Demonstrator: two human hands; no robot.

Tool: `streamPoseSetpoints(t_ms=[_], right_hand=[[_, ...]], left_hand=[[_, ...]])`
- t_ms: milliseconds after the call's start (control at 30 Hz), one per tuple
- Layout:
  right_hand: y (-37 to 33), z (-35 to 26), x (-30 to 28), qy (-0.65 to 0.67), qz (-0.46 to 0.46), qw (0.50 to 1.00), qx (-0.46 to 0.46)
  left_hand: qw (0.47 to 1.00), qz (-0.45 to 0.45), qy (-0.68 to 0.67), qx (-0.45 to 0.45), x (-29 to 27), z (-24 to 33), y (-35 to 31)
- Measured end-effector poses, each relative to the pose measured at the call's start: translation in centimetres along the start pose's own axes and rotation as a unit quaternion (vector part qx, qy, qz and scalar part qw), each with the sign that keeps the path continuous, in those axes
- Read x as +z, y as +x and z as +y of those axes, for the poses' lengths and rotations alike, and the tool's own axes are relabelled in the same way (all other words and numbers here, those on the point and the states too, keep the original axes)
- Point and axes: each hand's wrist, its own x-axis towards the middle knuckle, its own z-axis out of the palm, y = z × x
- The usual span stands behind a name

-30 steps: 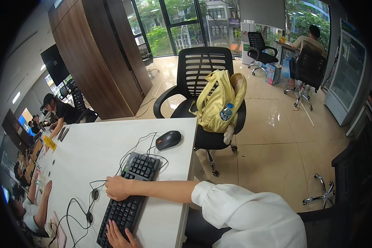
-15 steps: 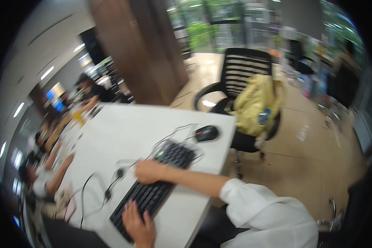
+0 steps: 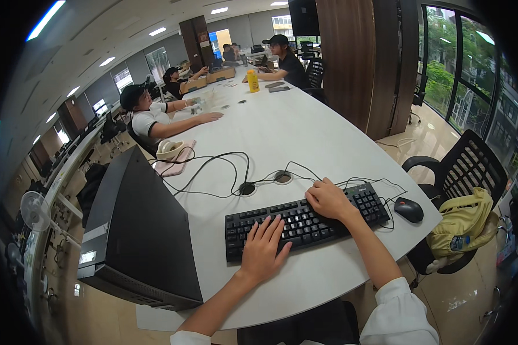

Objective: The person types on a keyboard, disconnects cables from a computer tower, removes the side panel by hand, and pulls out an internal plastic bracket.

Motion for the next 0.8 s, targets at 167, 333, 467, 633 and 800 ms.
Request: streamPoseSetpoints(t_ms=[167, 333, 467, 633, 800], right_hand=[[-0.07, 0.06, -0.05, 0.017, -0.001, 1.0, 0.003], [-0.15, 0.04, 0.06, 0.013, 0.01, 1.0, -0.011], [-0.11, 0.1, 0.0, 0.01, 0.006, 1.0, -0.011], [-0.18, -0.09, -0.03, 0.015, 0.008, 1.0, -0.004], [-0.18, -0.06, -0.11, 0.016, 0.006, 1.0, -0.005]], left_hand=[[1.0, -0.007, -0.007, -0.008, -0.02, 0.04, -0.11], [1.0, -0.008, -0.007, -0.011, -0.01, 0.07, -0.19], [1.0, -0.009, -0.006, -0.011, 0.12, 0.01, -0.17], [1.0, -0.007, -0.006, -0.008, 0.19, -0.11, -0.21], [1.0, -0.004, -0.008, -0.006, 0.16, -0.07, -0.23]])
